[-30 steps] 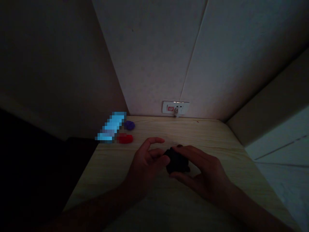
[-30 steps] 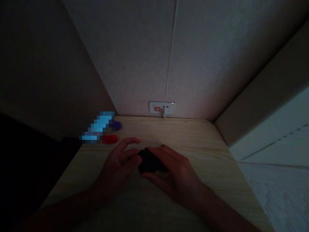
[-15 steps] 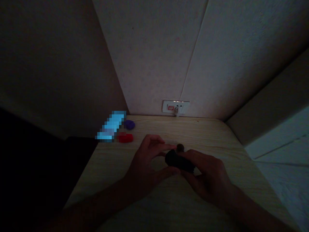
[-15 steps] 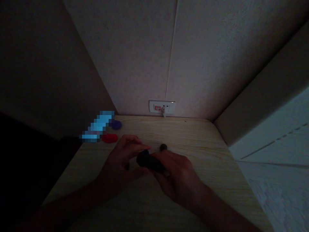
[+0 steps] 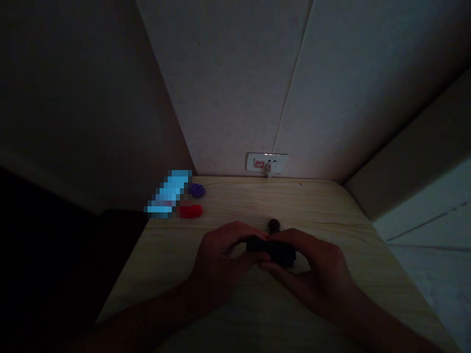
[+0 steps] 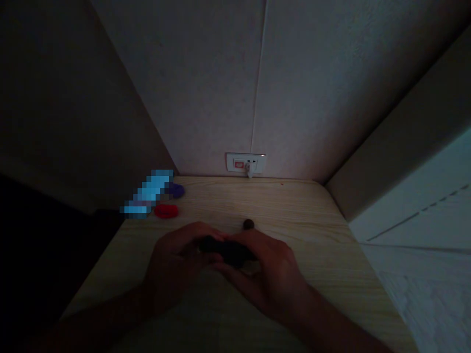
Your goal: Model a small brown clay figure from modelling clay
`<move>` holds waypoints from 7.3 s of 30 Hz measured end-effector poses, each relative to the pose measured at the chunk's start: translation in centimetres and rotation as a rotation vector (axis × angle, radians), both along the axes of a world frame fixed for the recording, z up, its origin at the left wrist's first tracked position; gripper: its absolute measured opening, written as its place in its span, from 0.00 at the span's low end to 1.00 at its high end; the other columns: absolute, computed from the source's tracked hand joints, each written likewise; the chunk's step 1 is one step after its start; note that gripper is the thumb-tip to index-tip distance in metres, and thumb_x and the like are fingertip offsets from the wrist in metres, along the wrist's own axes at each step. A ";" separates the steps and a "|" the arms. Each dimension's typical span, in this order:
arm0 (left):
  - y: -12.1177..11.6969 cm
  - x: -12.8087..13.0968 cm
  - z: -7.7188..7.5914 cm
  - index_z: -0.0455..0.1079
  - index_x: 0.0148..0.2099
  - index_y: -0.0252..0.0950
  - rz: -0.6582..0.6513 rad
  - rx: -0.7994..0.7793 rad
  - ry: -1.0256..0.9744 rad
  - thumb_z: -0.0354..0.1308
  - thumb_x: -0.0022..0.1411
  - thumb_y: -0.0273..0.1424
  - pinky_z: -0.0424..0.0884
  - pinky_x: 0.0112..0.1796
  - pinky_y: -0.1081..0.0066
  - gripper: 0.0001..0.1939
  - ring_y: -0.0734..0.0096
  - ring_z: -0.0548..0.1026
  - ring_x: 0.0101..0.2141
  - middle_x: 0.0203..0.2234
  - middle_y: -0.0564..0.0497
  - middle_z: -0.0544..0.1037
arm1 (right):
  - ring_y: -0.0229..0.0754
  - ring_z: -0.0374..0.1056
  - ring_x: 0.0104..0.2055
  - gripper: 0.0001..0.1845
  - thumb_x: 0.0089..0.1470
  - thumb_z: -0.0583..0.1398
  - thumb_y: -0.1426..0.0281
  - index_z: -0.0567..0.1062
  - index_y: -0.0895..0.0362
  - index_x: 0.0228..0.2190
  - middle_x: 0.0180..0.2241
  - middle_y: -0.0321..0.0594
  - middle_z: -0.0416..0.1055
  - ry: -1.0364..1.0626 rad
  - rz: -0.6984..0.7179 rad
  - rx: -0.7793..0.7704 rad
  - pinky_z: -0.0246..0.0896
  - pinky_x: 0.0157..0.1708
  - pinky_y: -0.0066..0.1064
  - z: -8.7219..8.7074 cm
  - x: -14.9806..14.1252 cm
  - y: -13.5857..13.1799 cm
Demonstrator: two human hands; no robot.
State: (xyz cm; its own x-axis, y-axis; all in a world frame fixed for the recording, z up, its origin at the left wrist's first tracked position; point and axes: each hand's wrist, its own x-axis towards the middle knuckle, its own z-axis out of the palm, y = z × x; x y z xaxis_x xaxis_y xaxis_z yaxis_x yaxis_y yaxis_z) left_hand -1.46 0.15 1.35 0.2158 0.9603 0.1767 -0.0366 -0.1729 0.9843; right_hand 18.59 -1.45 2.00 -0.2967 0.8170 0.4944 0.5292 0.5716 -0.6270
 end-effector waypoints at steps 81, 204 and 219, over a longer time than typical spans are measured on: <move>5.2 1.5 10.5 0.85 0.41 0.38 0.044 0.153 -0.203 0.73 0.57 0.25 0.82 0.45 0.73 0.08 0.66 0.84 0.45 0.42 0.49 0.85 | 0.47 0.76 0.44 0.16 0.71 0.56 0.65 0.81 0.58 0.48 0.41 0.47 0.79 0.091 -0.028 0.232 0.73 0.45 0.37 8.3 -1.1 6.0; 4.3 1.6 10.8 0.76 0.42 0.40 0.035 0.102 -0.039 0.74 0.56 0.26 0.78 0.42 0.77 0.13 0.72 0.83 0.41 0.37 0.56 0.84 | 0.37 0.81 0.34 0.12 0.42 0.78 0.73 0.86 0.53 0.31 0.32 0.36 0.85 0.839 0.228 -0.429 0.77 0.38 0.25 9.3 0.1 7.0; 4.7 1.6 9.9 0.77 0.45 0.38 -0.164 -0.108 -0.443 0.77 0.54 0.31 0.77 0.35 0.71 0.18 0.65 0.83 0.36 0.34 0.50 0.84 | 0.31 0.70 0.20 0.15 0.49 0.75 0.61 0.80 0.58 0.30 0.24 0.35 0.77 1.081 0.483 -0.858 0.67 0.19 0.20 8.7 -1.3 7.2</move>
State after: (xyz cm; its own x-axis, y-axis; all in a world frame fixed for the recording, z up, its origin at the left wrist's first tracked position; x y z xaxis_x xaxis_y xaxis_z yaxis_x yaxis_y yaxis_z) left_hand 0.14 4.86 11.22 0.2922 0.9378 0.1873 -0.4748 -0.0277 0.8797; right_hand 17.30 5.77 10.71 -0.4296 0.9001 0.0720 -0.5413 -0.1928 -0.8184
